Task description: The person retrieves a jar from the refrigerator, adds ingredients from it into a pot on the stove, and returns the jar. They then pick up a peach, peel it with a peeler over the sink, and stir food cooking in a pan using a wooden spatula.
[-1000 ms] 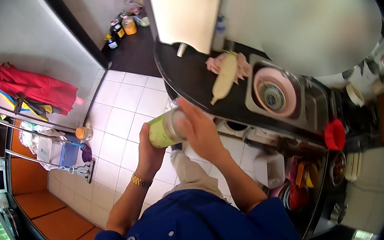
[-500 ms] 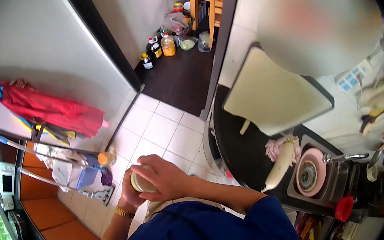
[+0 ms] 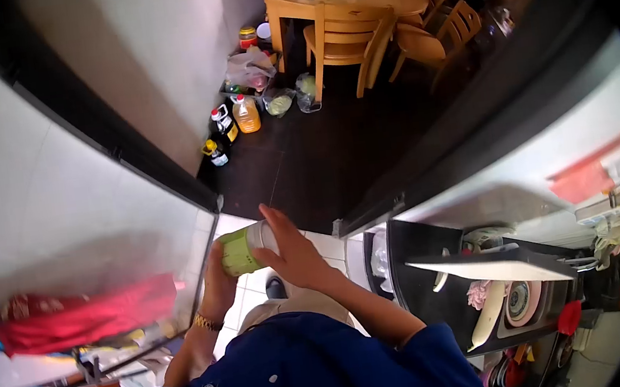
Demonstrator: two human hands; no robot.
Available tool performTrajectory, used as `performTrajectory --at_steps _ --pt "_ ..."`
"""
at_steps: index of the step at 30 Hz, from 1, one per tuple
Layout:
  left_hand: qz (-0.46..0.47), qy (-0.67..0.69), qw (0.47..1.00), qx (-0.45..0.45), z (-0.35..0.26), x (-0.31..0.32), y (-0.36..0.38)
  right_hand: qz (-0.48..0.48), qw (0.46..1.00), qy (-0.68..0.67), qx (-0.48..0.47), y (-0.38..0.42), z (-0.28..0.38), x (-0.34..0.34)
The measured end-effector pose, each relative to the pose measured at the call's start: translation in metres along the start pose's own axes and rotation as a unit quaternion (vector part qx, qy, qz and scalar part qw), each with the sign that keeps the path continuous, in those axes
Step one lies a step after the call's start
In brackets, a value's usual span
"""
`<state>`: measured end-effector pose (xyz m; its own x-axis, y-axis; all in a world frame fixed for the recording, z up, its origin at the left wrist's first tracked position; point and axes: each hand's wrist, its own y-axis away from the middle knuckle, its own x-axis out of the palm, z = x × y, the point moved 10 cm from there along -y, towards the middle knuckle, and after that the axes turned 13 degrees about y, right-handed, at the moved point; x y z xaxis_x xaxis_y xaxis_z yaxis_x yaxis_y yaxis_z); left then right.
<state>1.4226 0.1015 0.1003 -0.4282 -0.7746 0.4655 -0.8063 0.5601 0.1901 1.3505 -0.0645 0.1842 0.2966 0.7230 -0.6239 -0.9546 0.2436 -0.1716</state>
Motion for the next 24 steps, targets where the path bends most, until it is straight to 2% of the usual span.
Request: performTrajectory --at_steps 1,2,3,5,6,7,8,9,10,11,13,15,17,19,20,21,22,23,24 --pt "0.050 0.037 0.996 -0.071 -0.003 0.019 -0.038 -0.010 1.000 0.000 0.005 -0.020 -0.007 -0.015" --pt "-0.001 0.165 0.973 -0.162 0.003 0.029 -0.064 -0.007 0.999 0.042 -0.009 -0.038 -0.014 -0.024" --pt "0.035 0.166 0.967 -0.189 0.009 0.035 -0.095 0.000 0.996 0.084 -0.019 -0.055 -0.022 -0.028" --pt "-0.002 0.179 0.956 -0.230 0.034 0.043 -0.154 -0.032 0.996 0.087 0.005 -0.089 -0.059 -0.038" --pt "0.022 0.104 0.970 -0.217 0.034 0.050 -0.179 -0.070 0.994 0.071 0.039 -0.102 -0.087 -0.045" --pt "0.021 0.105 0.968 -0.226 0.039 0.059 -0.201 -0.104 0.990 0.055 0.073 -0.112 -0.114 -0.051" --pt "0.043 -0.019 0.983 -0.180 0.033 0.069 -0.225 -0.101 0.990 0.053 0.083 -0.120 -0.134 -0.050" --pt "0.070 -0.142 0.980 -0.122 0.022 0.084 -0.257 -0.112 0.982 -0.028 0.150 -0.133 -0.166 -0.056" --pt "0.094 -0.168 0.977 -0.088 0.023 0.096 -0.288 -0.125 0.962 -0.110 0.216 -0.149 -0.198 -0.062" --pt "0.100 -0.173 0.975 -0.098 0.025 0.103 -0.308 -0.130 0.959 -0.113 0.227 -0.159 -0.212 -0.069" --pt "0.189 -0.202 0.960 -0.046 0.005 0.155 -0.357 -0.152 0.948 -0.139 0.244 -0.191 -0.243 -0.094" --pt "0.221 -0.233 0.945 -0.061 -0.004 0.186 -0.398 -0.173 0.938 -0.133 0.268 -0.215 -0.272 -0.118" --pt "0.259 -0.334 0.901 -0.100 0.004 0.221 -0.444 -0.209 0.928 -0.120 0.285 -0.239 -0.298 -0.155" --pt "0.308 -0.323 0.891 -0.085 0.015 0.259 -0.485 -0.260 0.910 -0.087 0.311 -0.259 -0.311 -0.195" --pt "0.337 -0.352 0.873 0.000 0.019 0.279 -0.511 -0.258 0.874 -0.176 0.373 -0.263 -0.325 -0.205" --pt "0.363 -0.372 0.850 0.086 0.021 0.301 -0.532 -0.278 0.864 -0.144 0.394 -0.272 -0.335 -0.224" --pt "0.373 -0.305 0.875 0.035 0.037 0.318 -0.558 -0.301 0.878 -0.024 0.371 -0.277 -0.363 -0.231" --pt "0.400 -0.299 0.866 0.035 0.044 0.344 -0.584 -0.317 0.876 0.101 0.348 -0.285 -0.389 -0.238" --pt "0.400 -0.266 0.877 -0.008 0.052 0.367 -0.612 -0.338 0.861 0.108 0.363 -0.295 -0.397 -0.262"
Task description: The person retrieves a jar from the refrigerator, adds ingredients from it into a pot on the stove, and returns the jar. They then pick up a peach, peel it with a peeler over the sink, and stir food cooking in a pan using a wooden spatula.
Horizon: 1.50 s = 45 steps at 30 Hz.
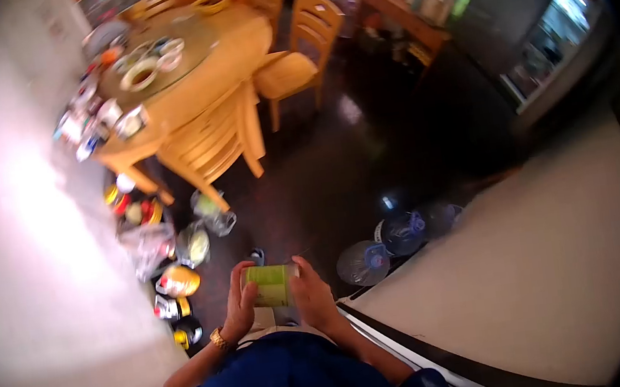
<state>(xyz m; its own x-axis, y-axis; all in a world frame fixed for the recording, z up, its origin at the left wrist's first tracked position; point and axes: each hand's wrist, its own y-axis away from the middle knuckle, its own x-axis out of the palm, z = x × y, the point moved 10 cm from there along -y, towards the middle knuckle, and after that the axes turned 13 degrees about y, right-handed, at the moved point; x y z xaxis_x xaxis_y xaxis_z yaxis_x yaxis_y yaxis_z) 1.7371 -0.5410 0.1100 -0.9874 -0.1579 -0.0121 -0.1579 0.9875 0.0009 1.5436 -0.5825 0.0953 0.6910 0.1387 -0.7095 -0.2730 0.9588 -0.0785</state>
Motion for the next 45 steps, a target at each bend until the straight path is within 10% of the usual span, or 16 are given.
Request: performTrajectory --at_steps 7,9,14,16,19,27,37,41,45 --pt "0.146 0.186 0.965 -0.114 -0.024 0.046 -0.248 -0.035 0.980 -0.049 0.192 -0.191 0.009 -0.075" --pt "0.187 0.362 0.804 -0.433 0.037 0.086 -0.255 -0.143 0.983 0.104 0.051 -0.213 0.020 -0.099" --pt "0.242 0.329 0.653 -0.638 0.023 0.188 -0.321 -0.156 0.977 0.145 -0.036 -0.290 -0.007 -0.173" --pt "0.320 0.249 0.717 -0.567 0.065 0.218 -0.356 -0.188 0.965 0.167 -0.071 -0.296 -0.023 -0.193" --pt "0.302 0.264 0.641 -0.654 0.035 0.291 -0.393 -0.208 0.962 0.167 -0.060 -0.334 -0.089 -0.231" --pt "0.363 0.291 0.839 -0.284 -0.018 0.482 -0.593 -0.423 0.896 -0.024 0.132 -0.437 -0.256 -0.392" --pt "0.494 0.197 0.847 0.008 -0.111 0.714 -0.712 -0.499 0.846 -0.009 0.186 -0.504 -0.390 -0.573" --pt "0.546 0.245 0.801 0.008 -0.104 0.809 -0.767 -0.495 0.839 0.097 0.204 -0.541 -0.431 -0.646" --pt "0.542 0.267 0.719 -0.343 -0.096 0.926 -0.806 -0.466 0.821 0.272 0.187 -0.588 -0.464 -0.710"
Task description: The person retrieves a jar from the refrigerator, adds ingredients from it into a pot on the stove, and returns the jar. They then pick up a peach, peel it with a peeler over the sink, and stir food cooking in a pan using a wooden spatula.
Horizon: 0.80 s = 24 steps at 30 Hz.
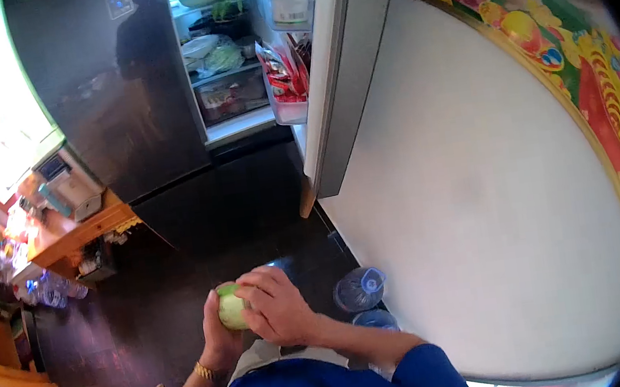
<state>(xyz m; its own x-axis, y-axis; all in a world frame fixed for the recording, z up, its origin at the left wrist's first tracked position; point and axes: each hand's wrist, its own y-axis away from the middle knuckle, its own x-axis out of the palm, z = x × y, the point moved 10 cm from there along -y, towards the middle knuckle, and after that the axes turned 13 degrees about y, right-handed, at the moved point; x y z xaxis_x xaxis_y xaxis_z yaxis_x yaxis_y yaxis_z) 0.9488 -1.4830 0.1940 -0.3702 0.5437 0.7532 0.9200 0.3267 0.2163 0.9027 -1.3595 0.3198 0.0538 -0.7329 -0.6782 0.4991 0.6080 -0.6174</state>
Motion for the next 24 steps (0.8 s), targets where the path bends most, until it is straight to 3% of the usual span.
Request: performTrajectory --at_steps 3,4,5,6,7,9,11,12,14,16,18,20,22,23,24 --pt "0.011 0.055 0.973 -0.224 -0.005 0.016 -0.058 0.014 1.000 0.019 -0.014 -0.060 -0.020 0.006" --pt "0.013 0.052 0.971 -0.233 -0.009 0.018 -0.076 0.021 0.996 0.043 -0.069 -0.070 -0.020 0.009" --pt "0.009 0.044 0.952 -0.303 -0.001 0.019 -0.087 0.029 0.990 0.066 -0.123 -0.078 -0.021 0.012" --pt "0.008 0.036 0.928 -0.371 0.006 0.022 -0.096 0.026 0.990 0.071 -0.116 -0.089 -0.034 0.009" --pt "0.011 0.032 0.925 -0.379 0.006 0.026 -0.109 0.062 0.989 0.069 -0.111 -0.097 -0.046 0.012" --pt "0.044 0.017 0.951 -0.304 0.001 0.040 -0.141 0.095 0.987 0.069 -0.106 -0.120 -0.071 0.016" --pt "0.096 -0.024 0.978 -0.186 -0.012 0.056 -0.175 0.004 0.997 0.047 -0.060 -0.142 -0.101 -0.007" --pt "0.089 -0.025 0.977 -0.190 -0.007 0.062 -0.182 0.006 0.998 0.042 -0.055 -0.148 -0.113 -0.006" --pt "0.130 -0.082 0.988 0.010 -0.042 0.096 -0.211 -0.054 0.998 0.003 -0.012 -0.168 -0.148 -0.017" --pt "0.173 -0.060 0.983 0.001 -0.050 0.120 -0.234 -0.067 0.997 0.014 -0.021 -0.190 -0.156 -0.036" --pt "0.251 -0.137 0.958 0.036 -0.070 0.165 -0.250 -0.065 0.995 0.038 -0.067 -0.213 -0.161 -0.061" --pt "0.263 -0.156 0.952 0.029 -0.091 0.194 -0.271 -0.063 0.993 0.031 -0.090 -0.235 -0.164 -0.091" --pt "0.412 -0.361 0.827 0.127 -0.106 0.243 -0.274 -0.057 0.995 0.030 -0.075 -0.252 -0.176 -0.110" --pt "0.408 -0.365 0.827 0.125 -0.111 0.258 -0.279 -0.043 0.994 0.041 -0.091 -0.256 -0.186 -0.108" --pt "0.412 -0.436 0.784 0.158 -0.113 0.278 -0.280 -0.043 0.994 0.036 -0.093 -0.262 -0.189 -0.109"
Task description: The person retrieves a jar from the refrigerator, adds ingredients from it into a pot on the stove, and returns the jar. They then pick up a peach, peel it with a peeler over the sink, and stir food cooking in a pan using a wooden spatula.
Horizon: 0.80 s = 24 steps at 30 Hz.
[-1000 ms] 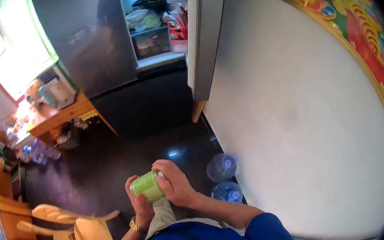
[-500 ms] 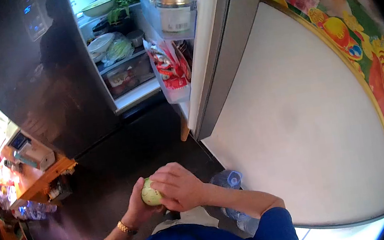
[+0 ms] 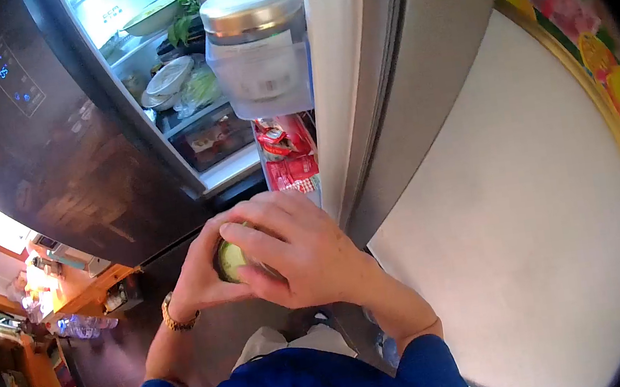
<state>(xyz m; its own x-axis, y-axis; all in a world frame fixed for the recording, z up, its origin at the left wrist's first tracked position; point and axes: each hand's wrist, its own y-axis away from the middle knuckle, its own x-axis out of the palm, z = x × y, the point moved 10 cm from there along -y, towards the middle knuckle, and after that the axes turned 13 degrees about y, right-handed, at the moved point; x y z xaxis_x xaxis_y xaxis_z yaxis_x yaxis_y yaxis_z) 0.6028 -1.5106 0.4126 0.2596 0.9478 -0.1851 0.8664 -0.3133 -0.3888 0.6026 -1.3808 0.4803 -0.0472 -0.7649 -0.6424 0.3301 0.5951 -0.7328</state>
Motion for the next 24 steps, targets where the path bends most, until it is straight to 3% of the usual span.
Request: performTrajectory --at_steps 1,2,5,8,10,12,13,15,16,18,19,21,22,24 --pt "0.017 -0.088 0.996 0.007 -0.006 0.004 -0.015 -0.001 0.999 0.037 0.006 -0.009 -0.002 -0.003" --pt "0.014 -0.094 0.995 0.008 -0.004 0.002 -0.028 -0.004 0.997 0.075 0.011 -0.018 -0.002 -0.009" --pt "-0.036 -0.164 0.977 0.128 -0.021 -0.003 -0.056 -0.076 0.990 0.114 -0.020 -0.024 0.009 -0.052" --pt "-0.116 -0.073 0.979 0.151 0.000 -0.016 -0.081 -0.214 0.972 0.098 -0.026 0.034 0.000 -0.087" --pt "-0.126 -0.054 0.983 0.126 0.020 -0.012 -0.090 -0.315 0.930 0.159 0.100 0.091 -0.028 -0.095" --pt "-0.120 0.026 0.992 0.004 0.054 -0.008 -0.098 -0.370 0.869 0.177 0.276 0.146 -0.072 -0.096" --pt "-0.124 0.026 0.992 0.010 0.061 -0.008 -0.101 -0.370 0.871 0.178 0.270 0.151 -0.079 -0.091" --pt "-0.145 -0.004 0.989 0.029 0.070 -0.013 -0.106 -0.373 0.792 0.063 0.480 0.198 -0.137 -0.074" --pt "-0.146 -0.003 0.989 0.031 0.068 -0.015 -0.107 -0.358 0.777 0.015 0.518 0.222 -0.163 -0.057" --pt "-0.112 -0.122 0.984 0.063 0.056 -0.013 -0.114 -0.387 0.744 0.002 0.544 0.275 -0.204 -0.024" --pt "-0.096 -0.111 0.988 0.054 0.056 -0.013 -0.114 -0.387 0.745 0.003 0.543 0.296 -0.219 -0.015" --pt "-0.085 -0.149 0.983 0.058 0.057 -0.013 -0.107 -0.329 0.753 -0.216 0.528 0.310 -0.248 0.027" --pt "-0.076 -0.187 0.977 0.062 0.057 -0.012 -0.104 -0.328 0.754 -0.216 0.527 0.313 -0.249 0.035" --pt "-0.051 -0.181 0.981 0.045 0.064 -0.015 -0.099 -0.304 0.684 -0.315 0.584 0.331 -0.258 0.074"
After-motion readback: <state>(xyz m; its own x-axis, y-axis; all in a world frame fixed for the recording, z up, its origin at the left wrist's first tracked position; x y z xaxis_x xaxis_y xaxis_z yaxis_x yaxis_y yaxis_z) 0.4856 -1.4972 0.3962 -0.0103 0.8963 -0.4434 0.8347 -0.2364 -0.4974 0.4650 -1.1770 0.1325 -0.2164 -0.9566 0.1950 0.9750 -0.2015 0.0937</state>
